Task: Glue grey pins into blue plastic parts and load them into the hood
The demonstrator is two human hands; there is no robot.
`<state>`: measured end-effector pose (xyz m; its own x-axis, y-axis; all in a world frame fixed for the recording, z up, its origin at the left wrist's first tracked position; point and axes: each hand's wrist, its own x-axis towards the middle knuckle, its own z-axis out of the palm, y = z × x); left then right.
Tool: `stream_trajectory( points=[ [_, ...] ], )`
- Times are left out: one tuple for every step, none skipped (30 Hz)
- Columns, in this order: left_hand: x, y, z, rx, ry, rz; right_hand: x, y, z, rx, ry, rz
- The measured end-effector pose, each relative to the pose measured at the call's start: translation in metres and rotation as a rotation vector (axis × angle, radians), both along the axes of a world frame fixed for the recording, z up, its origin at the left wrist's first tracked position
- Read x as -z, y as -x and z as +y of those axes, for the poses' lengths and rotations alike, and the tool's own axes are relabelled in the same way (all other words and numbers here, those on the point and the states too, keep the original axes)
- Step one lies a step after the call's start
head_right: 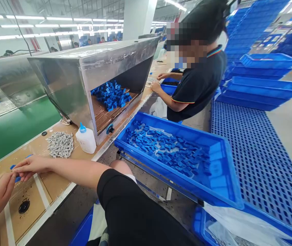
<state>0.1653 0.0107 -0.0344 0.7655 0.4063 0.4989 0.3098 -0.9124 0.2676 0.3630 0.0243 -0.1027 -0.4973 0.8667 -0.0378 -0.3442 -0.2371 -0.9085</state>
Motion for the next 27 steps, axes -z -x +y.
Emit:
stream_trajectory(
  points=[
    [-0.001, 0.000, 0.001, 0.007, -0.011, 0.005, 0.000, -0.002, -0.001, -0.034, -0.008, 0.001],
    [-0.001, 0.000, 0.002, -0.014, -0.016, 0.004, 0.000, -0.005, -0.003, -0.045, -0.024, 0.011],
    [0.001, 0.001, 0.003, -0.059, 0.002, -0.013, -0.002, -0.008, -0.005, -0.034, -0.045, 0.031],
    [0.003, 0.002, 0.003, -0.111, 0.058, -0.053, -0.005, -0.012, -0.009, -0.005, -0.068, 0.058],
    [0.006, 0.004, 0.003, -0.175, 0.137, -0.102, -0.009, -0.015, -0.014, 0.040, -0.087, 0.085],
    [0.010, 0.005, 0.003, -0.241, 0.224, -0.148, -0.014, -0.018, -0.020, 0.090, -0.101, 0.109],
    [0.013, 0.007, 0.002, -0.298, 0.305, -0.186, -0.018, -0.020, -0.027, 0.143, -0.117, 0.132],
    [0.017, 0.008, 0.001, -0.343, 0.369, -0.220, -0.023, -0.021, -0.035, 0.177, -0.131, 0.144],
    [0.019, 0.009, -0.003, -0.370, 0.419, -0.244, -0.028, -0.021, -0.043, 0.189, -0.139, 0.145],
    [0.021, 0.010, -0.007, -0.389, 0.441, -0.255, -0.032, -0.019, -0.052, 0.196, -0.143, 0.138],
    [0.023, 0.009, -0.013, -0.409, 0.462, -0.288, -0.035, -0.016, -0.060, 0.190, -0.142, 0.117],
    [0.025, 0.009, -0.017, -0.402, 0.504, -0.293, -0.037, -0.014, -0.068, 0.200, -0.138, 0.096],
    [0.027, 0.007, -0.021, -0.377, 0.565, -0.264, -0.038, -0.011, -0.075, 0.198, -0.143, 0.071],
    [0.029, 0.005, -0.022, -0.376, 0.609, -0.285, -0.038, -0.010, -0.079, 0.190, -0.150, 0.041],
    [0.033, 0.004, -0.021, -0.360, 0.685, -0.301, -0.036, -0.009, -0.083, 0.168, -0.150, 0.014],
    [0.037, 0.003, -0.019, -0.340, 0.795, -0.318, -0.034, -0.009, -0.085, 0.168, -0.153, -0.008],
    [0.041, 0.002, -0.016, -0.330, 0.888, -0.352, -0.032, -0.010, -0.086, 0.139, -0.164, -0.053],
    [0.044, 0.002, -0.014, -0.309, 0.945, -0.372, -0.030, -0.010, -0.089, 0.112, -0.185, -0.108],
    [0.048, 0.001, -0.013, -0.286, 0.978, -0.393, -0.029, -0.011, -0.092, 0.089, -0.214, -0.173],
    [0.050, 0.001, -0.014, -0.262, 1.003, -0.412, -0.029, -0.011, -0.096, 0.068, -0.254, -0.248],
    [0.052, 0.000, -0.015, -0.239, 1.020, -0.423, -0.029, -0.010, -0.101, 0.052, -0.314, -0.332],
    [0.054, -0.001, -0.017, -0.219, 1.030, -0.429, -0.031, -0.009, -0.106, 0.032, -0.396, -0.423],
    [0.055, -0.002, -0.019, -0.205, 1.040, -0.438, -0.033, -0.008, -0.111, 0.003, -0.492, -0.512],
    [0.056, -0.003, -0.021, -0.196, 1.051, -0.450, -0.035, -0.007, -0.115, -0.036, -0.590, -0.590],
    [0.057, -0.005, -0.021, -0.191, 1.063, -0.466, -0.037, -0.006, -0.119, -0.083, -0.681, -0.649],
    [0.058, -0.006, -0.021, -0.187, 1.077, -0.487, -0.039, -0.005, -0.122, -0.133, -0.750, -0.694],
    [0.060, -0.007, -0.021, -0.181, 1.091, -0.504, -0.040, -0.004, -0.124, -0.183, -0.794, -0.724]
  ],
)
